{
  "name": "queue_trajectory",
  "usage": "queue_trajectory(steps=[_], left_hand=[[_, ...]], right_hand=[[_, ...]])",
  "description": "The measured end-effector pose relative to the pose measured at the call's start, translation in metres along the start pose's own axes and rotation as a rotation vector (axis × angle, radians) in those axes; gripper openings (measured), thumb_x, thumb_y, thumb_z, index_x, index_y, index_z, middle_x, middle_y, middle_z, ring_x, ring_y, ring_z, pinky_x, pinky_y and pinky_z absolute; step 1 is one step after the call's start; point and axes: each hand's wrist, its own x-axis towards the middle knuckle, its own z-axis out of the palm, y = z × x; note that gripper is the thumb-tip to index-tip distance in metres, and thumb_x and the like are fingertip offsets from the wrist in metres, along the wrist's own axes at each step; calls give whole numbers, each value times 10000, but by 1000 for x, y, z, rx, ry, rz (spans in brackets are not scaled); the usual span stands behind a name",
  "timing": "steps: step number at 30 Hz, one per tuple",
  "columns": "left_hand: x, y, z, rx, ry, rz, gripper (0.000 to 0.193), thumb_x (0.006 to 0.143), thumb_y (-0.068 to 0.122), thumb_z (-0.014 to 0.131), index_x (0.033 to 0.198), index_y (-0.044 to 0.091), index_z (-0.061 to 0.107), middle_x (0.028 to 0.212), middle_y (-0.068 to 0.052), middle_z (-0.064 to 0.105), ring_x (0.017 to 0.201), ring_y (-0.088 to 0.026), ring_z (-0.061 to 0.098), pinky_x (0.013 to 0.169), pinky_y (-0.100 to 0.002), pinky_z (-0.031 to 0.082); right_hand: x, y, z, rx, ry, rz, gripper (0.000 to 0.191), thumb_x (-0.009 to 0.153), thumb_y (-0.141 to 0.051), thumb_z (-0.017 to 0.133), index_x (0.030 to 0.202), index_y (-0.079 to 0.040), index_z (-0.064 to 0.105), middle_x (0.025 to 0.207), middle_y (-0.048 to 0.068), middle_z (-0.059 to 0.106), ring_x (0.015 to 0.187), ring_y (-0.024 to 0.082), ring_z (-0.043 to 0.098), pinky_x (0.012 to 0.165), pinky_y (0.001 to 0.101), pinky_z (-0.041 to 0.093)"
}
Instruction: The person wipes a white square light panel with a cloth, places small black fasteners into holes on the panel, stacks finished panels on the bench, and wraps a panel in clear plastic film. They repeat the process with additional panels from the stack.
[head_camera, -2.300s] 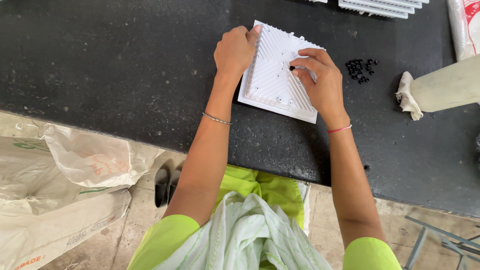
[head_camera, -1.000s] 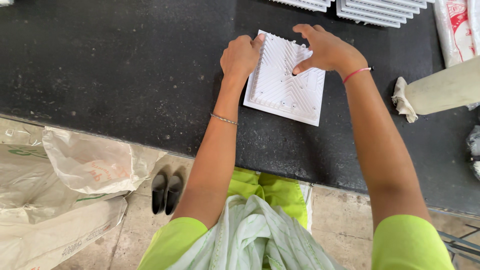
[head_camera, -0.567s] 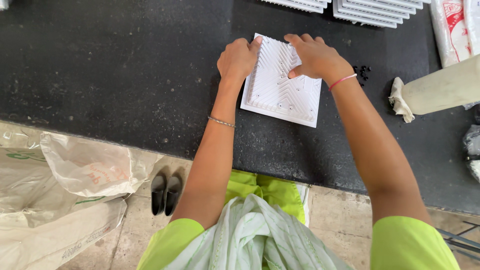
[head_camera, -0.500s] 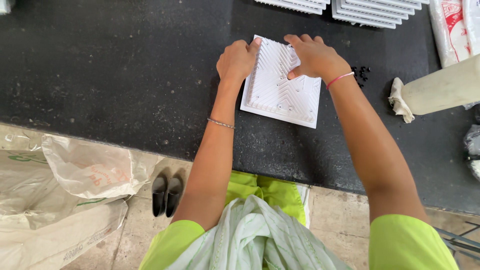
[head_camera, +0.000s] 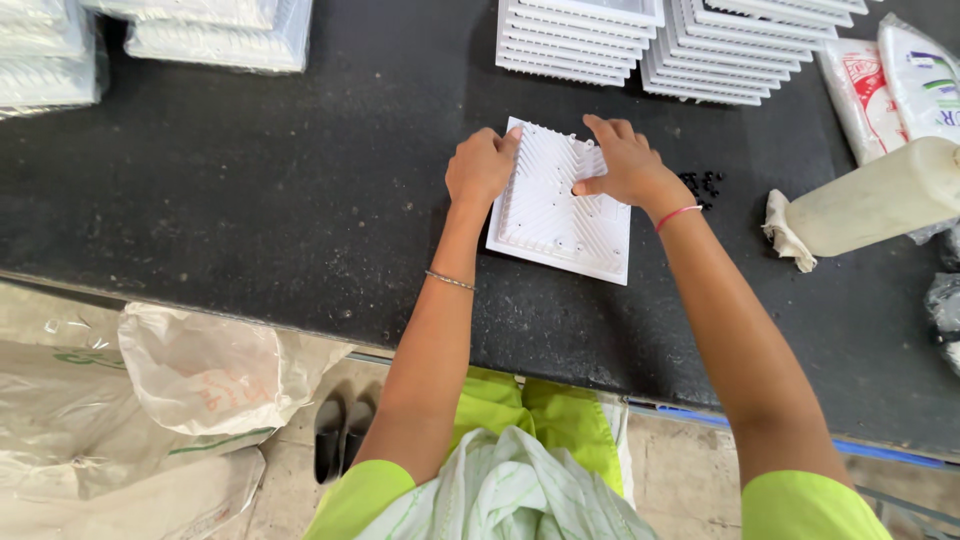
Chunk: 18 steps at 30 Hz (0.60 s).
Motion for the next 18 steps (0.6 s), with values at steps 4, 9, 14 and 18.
queue_trajectory(steps=[4, 9, 14, 18], left_hand=[[-12, 7, 13, -112, 75, 54, 353, 932, 471, 630, 981, 138, 738, 953, -83, 775, 926, -332, 727, 795, -434, 554], [-12, 15, 25, -187, 118, 133, 256, 926, 382, 667, 967, 141, 739, 916, -67, 779, 876, -300, 733, 760, -411, 556], [-12, 32, 35, -223, 140, 218, 225, 948, 343, 655, 979, 133, 729, 847, -58, 769, 792, -277, 737, 704, -396, 548], [-19, 53, 43, -250, 183, 323, 199, 968, 311, 650, 998, 130, 727, 811, -55, 760, 741, -252, 733, 672, -371, 541]], right_hand=[[-12, 32, 1, 92, 141, -14, 1194, 576, -398, 974, 1552, -155, 330, 1545, 183, 356, 1379, 443, 358, 1102, 561, 348], [-29, 101, 16, 363, 483, -131, 768, 950, -372, 846, 1522, -13, 479, 1489, 223, 502, 1338, 380, 524, 1116, 488, 466], [-53, 152, 35, 1067, 381, 199, 470, 1061, -309, 670, 1394, 12, 584, 1292, 132, 657, 1073, 210, 647, 924, 372, 570], [-72, 168, 32, 1367, 173, 273, 412, 1040, -248, 624, 1354, 15, 584, 1228, 123, 692, 1103, 227, 684, 985, 392, 579]])
